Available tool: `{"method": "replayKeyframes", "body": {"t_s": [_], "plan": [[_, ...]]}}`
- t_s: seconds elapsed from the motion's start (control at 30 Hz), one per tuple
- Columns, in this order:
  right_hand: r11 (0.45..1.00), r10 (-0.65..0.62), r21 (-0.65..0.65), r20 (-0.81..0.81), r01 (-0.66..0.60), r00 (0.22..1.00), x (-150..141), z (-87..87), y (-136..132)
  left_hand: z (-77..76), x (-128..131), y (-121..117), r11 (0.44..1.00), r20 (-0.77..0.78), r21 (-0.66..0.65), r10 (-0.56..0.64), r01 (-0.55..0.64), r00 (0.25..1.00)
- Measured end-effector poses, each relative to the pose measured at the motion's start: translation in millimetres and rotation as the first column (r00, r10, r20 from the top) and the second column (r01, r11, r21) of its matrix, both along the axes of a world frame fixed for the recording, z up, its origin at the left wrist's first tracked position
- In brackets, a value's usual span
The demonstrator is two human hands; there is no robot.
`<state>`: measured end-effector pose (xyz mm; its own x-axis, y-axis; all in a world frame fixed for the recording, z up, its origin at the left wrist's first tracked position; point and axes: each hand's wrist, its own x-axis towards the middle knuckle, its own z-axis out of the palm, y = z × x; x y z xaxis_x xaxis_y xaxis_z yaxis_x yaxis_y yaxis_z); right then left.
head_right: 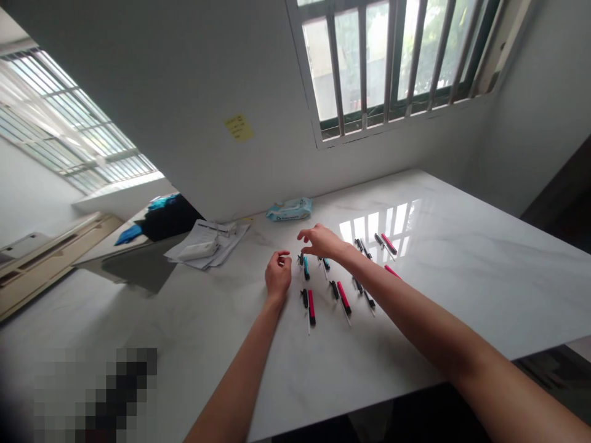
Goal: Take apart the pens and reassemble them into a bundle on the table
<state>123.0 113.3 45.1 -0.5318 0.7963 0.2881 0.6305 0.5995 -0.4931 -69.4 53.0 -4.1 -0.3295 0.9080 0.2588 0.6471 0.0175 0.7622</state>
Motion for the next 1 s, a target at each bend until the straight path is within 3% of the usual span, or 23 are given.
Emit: {"method": "replayKeyframes", "body": {"t_s": [0.27, 0.5, 0.73, 0.9, 1.0], "plan": [[0.993, -0.07, -0.095, 0.05, 0.075, 0.996, -31, -17.2, 12, -0.8, -2, 1, 1.0, 0.039, -0.023, -0.011, 0.011, 0.999], [0.985, -0.038, -0.167, 0.001, 0.037, 0.999, -40, -35.2, 15, -5.2, -4, 0, 1.0, 0.055, 0.021, -0.004, 0.003, 0.998], [0.959, -0.081, -0.281, -0.173, 0.03, 0.982, -35, -20.9, 13, 3.1, -9, 0, 0.997, 0.133, 0.063, -0.051, 0.043, 0.99], [0.93, -0.075, -0.359, -0.405, -0.083, 0.911, -33, -3.9, 14, 19.0, -8, -6, 0.966, 0.127, 0.18, -0.209, 0.185, 0.97], [0.904, -0.049, -0.391, -0.493, -0.171, 0.868, -37, -1.6, 11, 22.1, -7, -10, 0.955, 0.142, 0.211, -0.242, 0.21, 0.96]]}}
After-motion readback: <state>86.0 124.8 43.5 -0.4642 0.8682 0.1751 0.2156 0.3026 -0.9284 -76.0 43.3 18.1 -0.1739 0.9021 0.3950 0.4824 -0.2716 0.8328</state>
